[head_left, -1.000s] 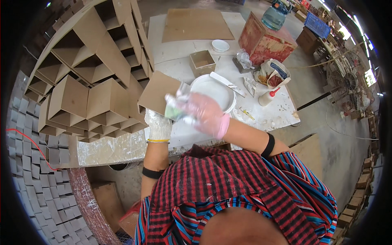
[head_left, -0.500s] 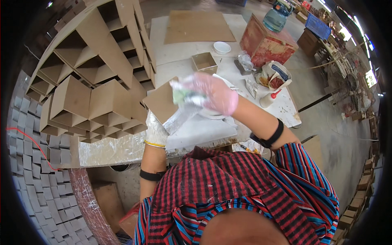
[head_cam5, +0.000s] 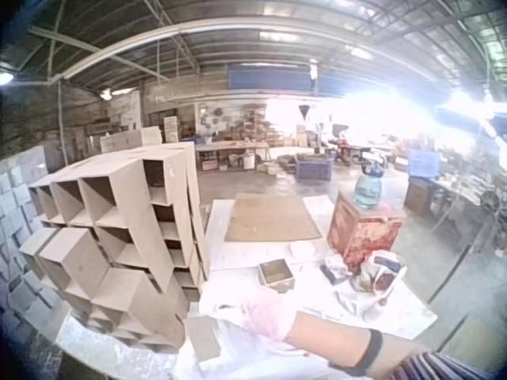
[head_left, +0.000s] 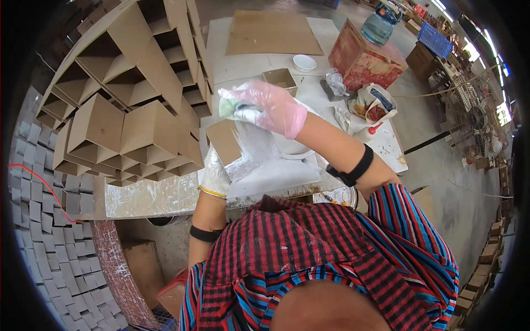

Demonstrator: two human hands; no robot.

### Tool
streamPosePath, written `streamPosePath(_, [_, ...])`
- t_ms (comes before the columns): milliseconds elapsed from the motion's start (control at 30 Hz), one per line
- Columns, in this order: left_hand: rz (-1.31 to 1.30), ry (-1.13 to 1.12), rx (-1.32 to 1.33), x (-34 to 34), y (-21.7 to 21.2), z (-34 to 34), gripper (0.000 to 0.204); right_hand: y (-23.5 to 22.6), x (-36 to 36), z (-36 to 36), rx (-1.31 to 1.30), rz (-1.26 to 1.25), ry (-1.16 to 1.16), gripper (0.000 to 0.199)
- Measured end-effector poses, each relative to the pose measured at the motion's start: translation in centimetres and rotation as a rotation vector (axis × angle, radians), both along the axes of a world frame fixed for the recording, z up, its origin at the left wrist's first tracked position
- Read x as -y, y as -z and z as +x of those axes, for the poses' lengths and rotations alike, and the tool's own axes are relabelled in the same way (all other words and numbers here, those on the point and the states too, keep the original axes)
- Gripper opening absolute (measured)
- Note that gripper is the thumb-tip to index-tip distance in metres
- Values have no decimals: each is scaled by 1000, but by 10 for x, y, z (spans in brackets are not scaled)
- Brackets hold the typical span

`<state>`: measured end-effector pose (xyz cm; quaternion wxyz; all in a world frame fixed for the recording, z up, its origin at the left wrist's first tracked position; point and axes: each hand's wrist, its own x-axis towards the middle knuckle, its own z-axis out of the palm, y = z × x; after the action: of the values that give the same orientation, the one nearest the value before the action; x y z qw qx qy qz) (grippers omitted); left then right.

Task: Cleaning the interior and exterior surfaces of small wooden or fiberboard boxes using a cloth and white liquid.

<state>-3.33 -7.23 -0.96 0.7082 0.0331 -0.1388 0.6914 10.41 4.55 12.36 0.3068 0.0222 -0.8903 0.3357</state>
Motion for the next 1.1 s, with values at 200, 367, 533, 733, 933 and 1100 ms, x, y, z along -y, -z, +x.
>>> streamPosePath(200, [174, -239, -825, -5, 21, -22, 43, 2, 39, 25, 169, 470, -149, 59])
streamPosePath(367, [-75, -81, -480, 5, 17, -3, 48, 5, -5, -11, 55, 255, 134, 59])
streamPosePath(533, [-441, -305, -768, 16, 22, 1, 44, -5, 20, 13, 19, 260, -180, 48])
streamPosePath(733, [-366, -435, -1271, 24, 2, 0, 41, 2, 25, -2, -52, 475, -135, 56])
streamPosePath(933, [-602, -322, -835, 9, 12, 6, 39, 3, 22, -9, -42, 336, -144, 59])
streamPosePath(1100, [-476, -388, -1186, 25, 2, 7, 38, 11, 32, -15, 22, 465, -129, 53])
